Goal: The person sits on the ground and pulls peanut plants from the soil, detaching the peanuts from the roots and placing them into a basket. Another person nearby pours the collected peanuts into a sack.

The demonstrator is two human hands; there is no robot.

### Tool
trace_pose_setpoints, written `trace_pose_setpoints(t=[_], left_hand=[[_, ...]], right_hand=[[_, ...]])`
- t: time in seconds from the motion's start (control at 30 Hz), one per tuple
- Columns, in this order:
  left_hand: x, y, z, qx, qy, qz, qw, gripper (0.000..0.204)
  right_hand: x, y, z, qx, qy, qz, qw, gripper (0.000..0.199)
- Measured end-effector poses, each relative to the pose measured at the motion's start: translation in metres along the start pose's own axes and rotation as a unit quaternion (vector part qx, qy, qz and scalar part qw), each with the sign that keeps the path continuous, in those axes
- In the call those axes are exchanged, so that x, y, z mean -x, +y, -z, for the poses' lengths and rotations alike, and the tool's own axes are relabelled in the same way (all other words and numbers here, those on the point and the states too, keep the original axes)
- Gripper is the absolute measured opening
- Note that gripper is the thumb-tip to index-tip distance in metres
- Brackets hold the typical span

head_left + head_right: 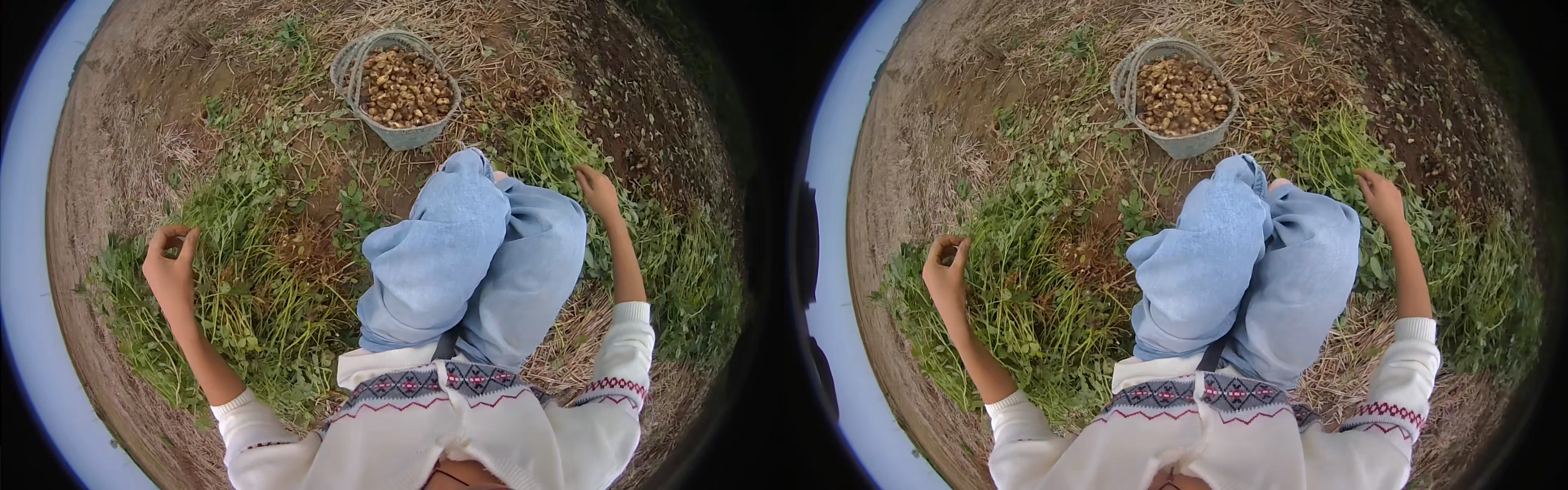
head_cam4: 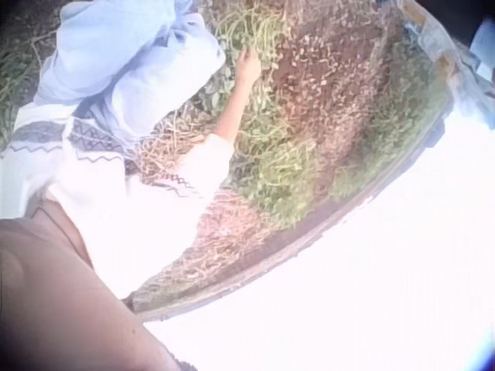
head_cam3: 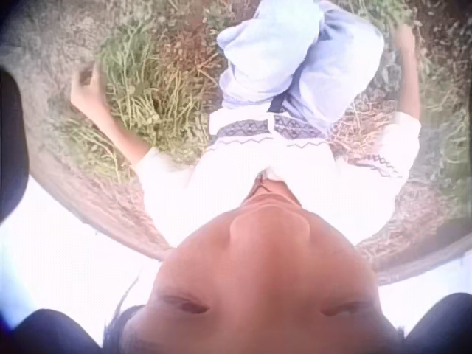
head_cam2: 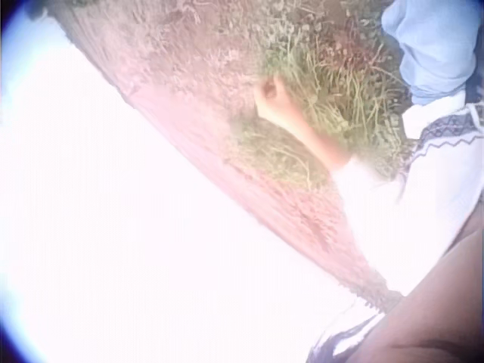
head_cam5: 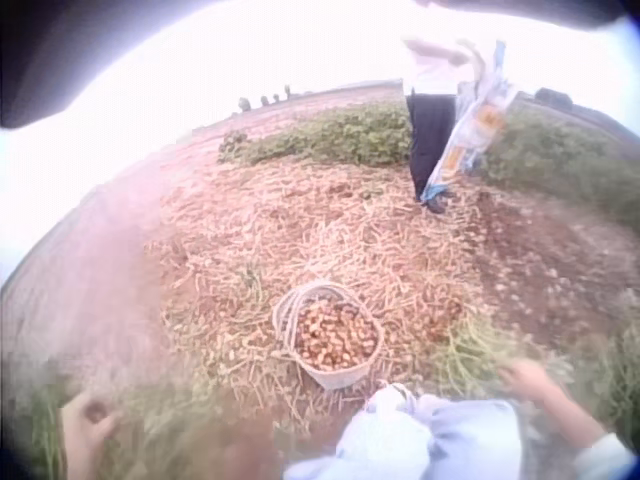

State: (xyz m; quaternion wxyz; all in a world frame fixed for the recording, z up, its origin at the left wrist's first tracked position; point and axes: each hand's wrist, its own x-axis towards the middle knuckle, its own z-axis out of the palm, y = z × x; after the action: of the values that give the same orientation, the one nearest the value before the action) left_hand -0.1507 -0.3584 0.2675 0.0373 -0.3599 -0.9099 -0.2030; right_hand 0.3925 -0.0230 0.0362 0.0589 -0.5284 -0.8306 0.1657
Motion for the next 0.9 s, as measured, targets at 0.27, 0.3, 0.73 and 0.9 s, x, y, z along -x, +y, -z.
trace_pose_setpoints(t=[0.27, 0.3, 0.73, 0.9], left_hand=[[-0.069, 0.245, -0.229, 0.265, -0.286, -0.262, 0.883, 0.015], [-0.067, 0.270, -0.256, 0.273, -0.295, -0.314, 0.860, 0.016], [-0.019, 0.317, -0.533, 0.411, -0.594, 0.006, 0.692, 0.023], [-0.015, 0.292, -0.543, 0.407, -0.630, 0.097, 0.654, 0.021]], right_hand=[[-0.002, 0.039, -0.039, -0.078, -0.017, -0.138, 0.987, 0.023], [-0.013, 0.035, -0.043, -0.102, 0.010, -0.137, 0.985, 0.025], [-0.227, 0.062, -0.221, 0.166, -0.104, -0.304, 0.932, 0.056], [-0.216, 0.082, -0.212, 0.085, -0.108, -0.286, 0.948, 0.029]])
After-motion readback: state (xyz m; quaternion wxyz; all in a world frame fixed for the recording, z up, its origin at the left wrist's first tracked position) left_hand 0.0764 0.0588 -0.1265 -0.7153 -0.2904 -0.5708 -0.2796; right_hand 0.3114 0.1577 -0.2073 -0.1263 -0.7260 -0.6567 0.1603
